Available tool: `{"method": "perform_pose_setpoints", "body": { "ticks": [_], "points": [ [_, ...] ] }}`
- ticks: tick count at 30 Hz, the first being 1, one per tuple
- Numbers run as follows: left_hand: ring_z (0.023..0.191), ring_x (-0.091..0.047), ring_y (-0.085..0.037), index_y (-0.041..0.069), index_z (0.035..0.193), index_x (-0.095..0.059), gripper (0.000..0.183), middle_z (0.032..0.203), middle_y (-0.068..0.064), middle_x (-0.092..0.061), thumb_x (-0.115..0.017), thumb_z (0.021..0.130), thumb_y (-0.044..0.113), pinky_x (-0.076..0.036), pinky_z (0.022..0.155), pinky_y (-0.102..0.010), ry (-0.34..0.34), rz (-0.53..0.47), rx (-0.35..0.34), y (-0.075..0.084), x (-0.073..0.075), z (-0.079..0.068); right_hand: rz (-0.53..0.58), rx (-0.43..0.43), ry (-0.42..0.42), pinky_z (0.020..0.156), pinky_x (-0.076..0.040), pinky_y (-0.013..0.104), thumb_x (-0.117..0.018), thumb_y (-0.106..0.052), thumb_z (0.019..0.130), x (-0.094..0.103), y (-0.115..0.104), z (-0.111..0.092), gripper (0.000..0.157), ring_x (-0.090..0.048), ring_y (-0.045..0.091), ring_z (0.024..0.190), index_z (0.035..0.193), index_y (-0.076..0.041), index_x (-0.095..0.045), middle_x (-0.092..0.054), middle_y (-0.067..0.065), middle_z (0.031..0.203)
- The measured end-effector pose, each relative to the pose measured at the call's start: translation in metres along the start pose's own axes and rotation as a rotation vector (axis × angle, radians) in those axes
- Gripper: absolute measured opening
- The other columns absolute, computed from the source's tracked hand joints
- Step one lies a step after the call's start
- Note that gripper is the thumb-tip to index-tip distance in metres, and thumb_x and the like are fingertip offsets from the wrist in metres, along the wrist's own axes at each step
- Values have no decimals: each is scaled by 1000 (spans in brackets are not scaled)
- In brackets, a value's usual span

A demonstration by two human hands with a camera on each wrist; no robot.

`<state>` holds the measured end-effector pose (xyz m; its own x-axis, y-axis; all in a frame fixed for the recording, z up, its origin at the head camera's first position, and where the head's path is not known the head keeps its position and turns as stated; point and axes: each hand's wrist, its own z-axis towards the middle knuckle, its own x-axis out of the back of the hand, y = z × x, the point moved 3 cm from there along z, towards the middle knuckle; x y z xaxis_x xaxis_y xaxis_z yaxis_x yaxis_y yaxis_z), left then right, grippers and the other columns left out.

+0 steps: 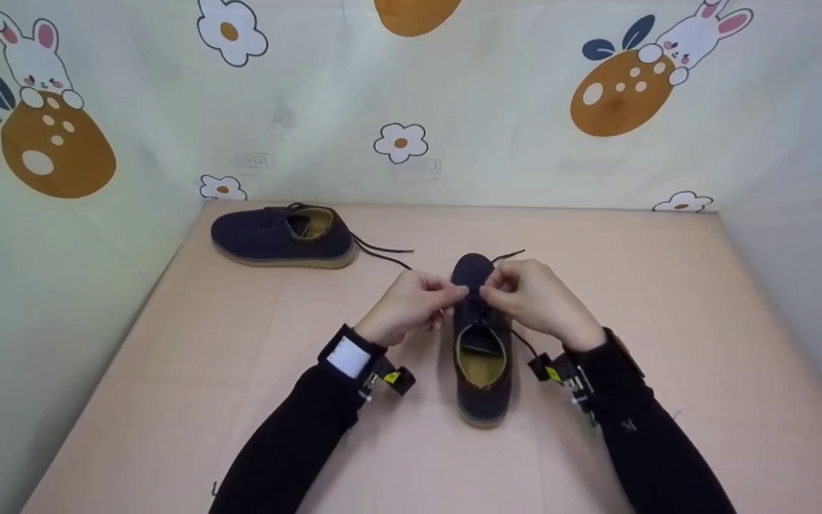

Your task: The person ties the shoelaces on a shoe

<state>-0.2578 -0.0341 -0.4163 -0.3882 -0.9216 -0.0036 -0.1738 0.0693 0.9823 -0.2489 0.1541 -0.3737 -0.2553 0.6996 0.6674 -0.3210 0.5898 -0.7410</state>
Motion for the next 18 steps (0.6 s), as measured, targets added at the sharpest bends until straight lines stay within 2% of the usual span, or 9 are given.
{"method": "perform_pose_setpoints", "body": {
  "ticks": [5, 8, 12, 15, 18],
  "points": [
    [44, -48, -7, 1, 86, -73, 18, 62, -5, -59, -74, 91, 18, -39, 42, -17, -27, 47, 5, 0, 0, 1, -10, 2, 4, 55, -47, 27, -67, -15, 92, 1, 0, 0, 10, -58, 14, 57, 84, -10, -69, -64, -2, 70],
    [45, -47, -6, 1, 85, -75, 13, 62, -3, -60, -74, 89, 13, -38, 43, -18, -68, 139, -14, 2, -1, -1, 0, -11, 13, 56, -47, 27, -67, -16, 93, 2, 0, 0, 11, -59, 16, 57, 85, -9, -70, -65, -1, 70],
    [49, -45, -6, 1, 85, -77, 9, 63, 1, -61, -75, 86, 10, -35, 45, -19, -109, 271, -77, 8, -2, -8, 17, -24, 38, 56, -46, 26, -66, -17, 93, 3, -1, 0, 12, -60, 17, 59, 86, -9, -70, -65, 0, 70],
    [53, -46, -6, 3, 84, -78, 8, 66, 5, -63, -76, 85, 11, -36, 48, -19, -83, 323, -148, 10, -6, -10, 15, -15, 52, 55, -45, 26, -66, -17, 93, 3, -2, 0, 11, -60, 16, 58, 87, -9, -70, -65, 0, 70],
    [57, -51, -5, 5, 82, -77, 9, 69, 6, -66, -78, 85, 13, -40, 52, -20, -3, 357, -228, 8, -13, -9, 13, -3, 60, 55, -45, 26, -66, -16, 93, 2, -2, 0, 10, -59, 16, 58, 87, -8, -70, -65, -1, 69]
  ]
}}
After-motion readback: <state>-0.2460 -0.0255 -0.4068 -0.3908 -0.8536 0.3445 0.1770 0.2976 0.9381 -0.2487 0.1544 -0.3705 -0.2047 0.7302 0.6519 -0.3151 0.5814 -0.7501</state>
